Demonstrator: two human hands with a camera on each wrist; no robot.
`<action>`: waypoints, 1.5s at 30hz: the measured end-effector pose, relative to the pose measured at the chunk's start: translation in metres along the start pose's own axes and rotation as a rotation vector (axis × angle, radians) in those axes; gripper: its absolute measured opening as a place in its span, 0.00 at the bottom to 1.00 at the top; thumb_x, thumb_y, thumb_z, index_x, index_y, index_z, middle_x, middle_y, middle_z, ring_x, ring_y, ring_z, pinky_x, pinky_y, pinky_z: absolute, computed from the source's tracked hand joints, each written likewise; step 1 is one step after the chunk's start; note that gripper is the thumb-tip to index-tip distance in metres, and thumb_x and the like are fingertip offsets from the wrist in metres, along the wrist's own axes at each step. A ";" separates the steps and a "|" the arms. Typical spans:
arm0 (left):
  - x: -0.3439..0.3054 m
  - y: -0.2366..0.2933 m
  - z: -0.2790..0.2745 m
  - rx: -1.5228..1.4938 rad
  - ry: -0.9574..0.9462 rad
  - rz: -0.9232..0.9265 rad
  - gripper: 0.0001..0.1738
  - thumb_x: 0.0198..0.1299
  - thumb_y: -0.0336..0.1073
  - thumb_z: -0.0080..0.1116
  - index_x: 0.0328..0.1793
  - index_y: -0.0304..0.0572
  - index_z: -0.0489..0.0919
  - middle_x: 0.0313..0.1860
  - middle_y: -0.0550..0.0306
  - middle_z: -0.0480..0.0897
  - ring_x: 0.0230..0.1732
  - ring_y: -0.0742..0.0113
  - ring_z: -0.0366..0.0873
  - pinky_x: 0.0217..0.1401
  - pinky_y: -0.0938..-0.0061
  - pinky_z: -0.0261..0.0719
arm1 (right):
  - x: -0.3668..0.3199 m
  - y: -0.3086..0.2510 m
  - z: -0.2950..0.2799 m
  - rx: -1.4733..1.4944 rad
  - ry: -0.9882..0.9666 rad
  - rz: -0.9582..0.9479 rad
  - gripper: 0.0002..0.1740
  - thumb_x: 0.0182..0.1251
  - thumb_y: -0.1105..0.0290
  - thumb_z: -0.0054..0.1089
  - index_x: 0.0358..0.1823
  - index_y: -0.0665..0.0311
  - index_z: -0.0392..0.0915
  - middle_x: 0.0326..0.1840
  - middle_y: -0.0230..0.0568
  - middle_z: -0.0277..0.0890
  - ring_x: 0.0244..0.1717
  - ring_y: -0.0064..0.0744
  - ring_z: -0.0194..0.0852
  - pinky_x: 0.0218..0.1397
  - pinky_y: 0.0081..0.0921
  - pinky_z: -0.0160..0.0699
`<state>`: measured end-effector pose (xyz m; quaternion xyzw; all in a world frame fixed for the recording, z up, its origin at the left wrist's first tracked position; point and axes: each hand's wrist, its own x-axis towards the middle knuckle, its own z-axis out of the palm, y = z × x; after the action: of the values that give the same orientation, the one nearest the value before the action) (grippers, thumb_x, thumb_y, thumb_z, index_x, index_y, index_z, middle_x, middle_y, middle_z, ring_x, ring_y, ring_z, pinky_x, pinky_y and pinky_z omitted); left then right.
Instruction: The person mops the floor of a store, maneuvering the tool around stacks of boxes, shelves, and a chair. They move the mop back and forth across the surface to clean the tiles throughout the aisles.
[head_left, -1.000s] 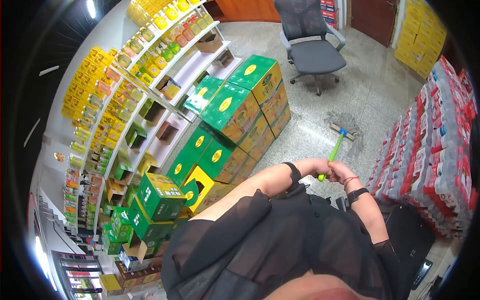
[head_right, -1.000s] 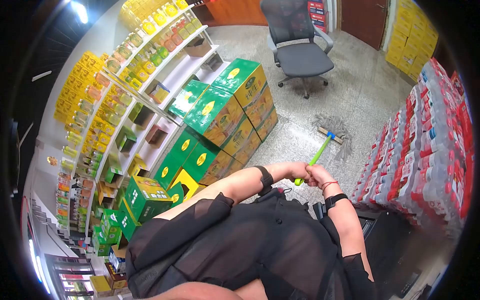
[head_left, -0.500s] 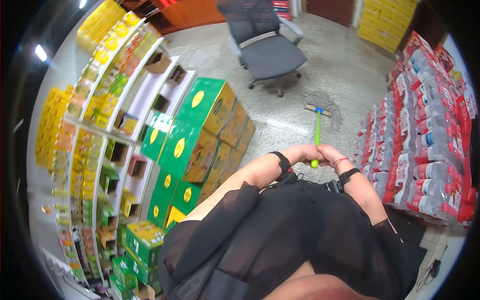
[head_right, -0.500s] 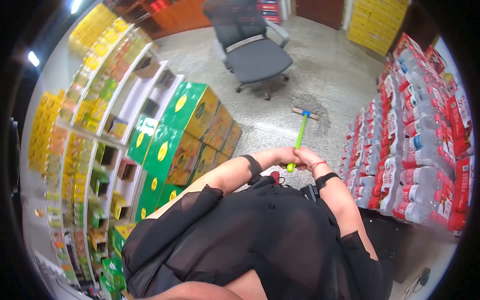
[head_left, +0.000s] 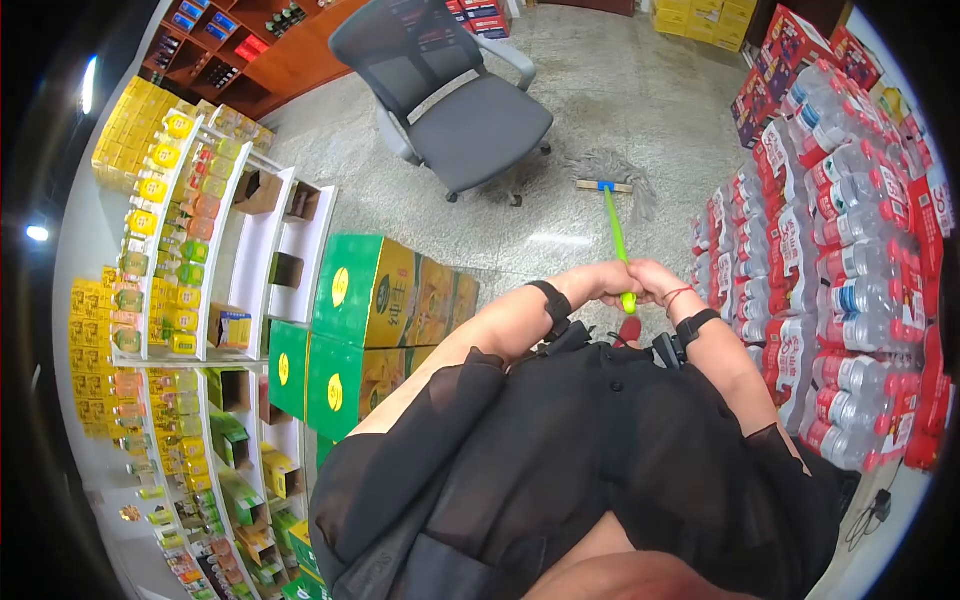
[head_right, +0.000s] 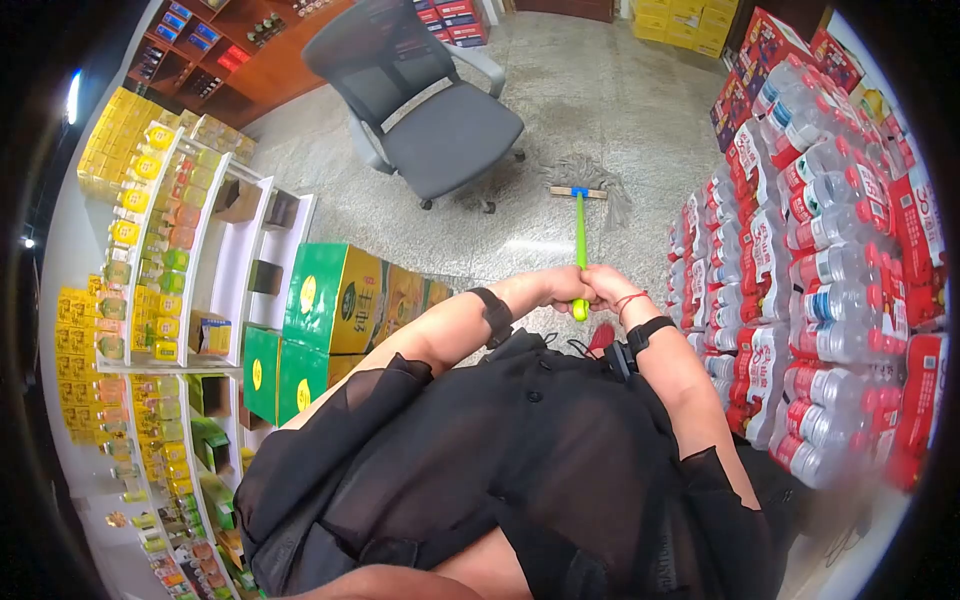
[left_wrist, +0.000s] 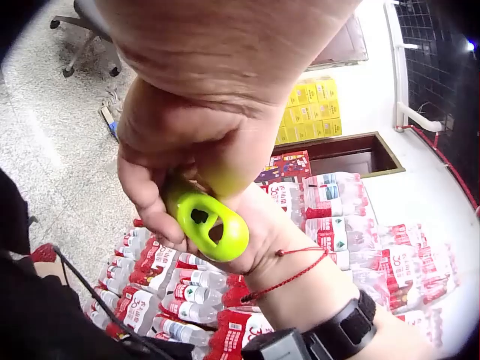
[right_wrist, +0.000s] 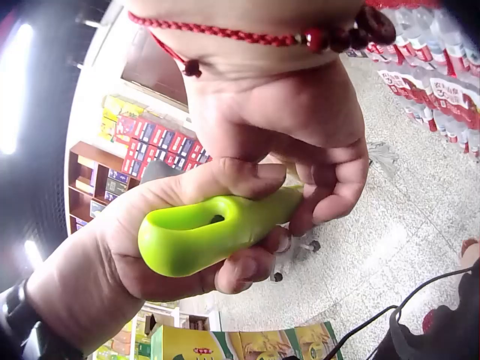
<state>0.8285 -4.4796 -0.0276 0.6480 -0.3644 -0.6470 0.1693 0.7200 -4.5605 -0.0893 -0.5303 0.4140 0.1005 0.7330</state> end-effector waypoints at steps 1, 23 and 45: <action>0.008 0.011 -0.005 -0.022 -0.008 -0.001 0.10 0.46 0.41 0.58 0.32 0.46 0.79 0.22 0.64 0.77 0.17 0.76 0.70 0.16 0.82 0.66 | 0.009 -0.005 -0.012 0.002 0.000 0.000 0.13 0.59 0.63 0.43 0.42 0.55 0.72 0.27 0.31 0.72 0.22 0.24 0.68 0.25 0.26 0.70; 0.211 0.195 -0.118 -0.170 -0.040 -0.034 0.18 0.50 0.49 0.58 0.42 0.47 0.76 0.28 0.61 0.79 0.23 0.76 0.74 0.23 0.83 0.68 | 0.117 -0.165 -0.251 -0.012 -0.094 0.018 0.11 0.57 0.65 0.46 0.38 0.60 0.73 0.27 0.36 0.72 0.26 0.31 0.71 0.24 0.30 0.68; 0.414 0.298 -0.378 -0.425 -0.041 -0.079 0.34 0.60 0.54 0.40 0.68 0.45 0.53 0.62 0.32 0.62 0.53 0.45 0.72 0.59 0.50 0.59 | 0.280 -0.388 -0.388 -0.414 0.119 -0.035 0.15 0.54 0.67 0.52 0.40 0.71 0.74 0.27 0.40 0.73 0.26 0.30 0.72 0.28 0.29 0.70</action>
<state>1.0737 -5.0629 -0.0779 0.5981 -0.1973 -0.7287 0.2692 0.9317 -5.1380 -0.0566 -0.6817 0.4177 0.1390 0.5844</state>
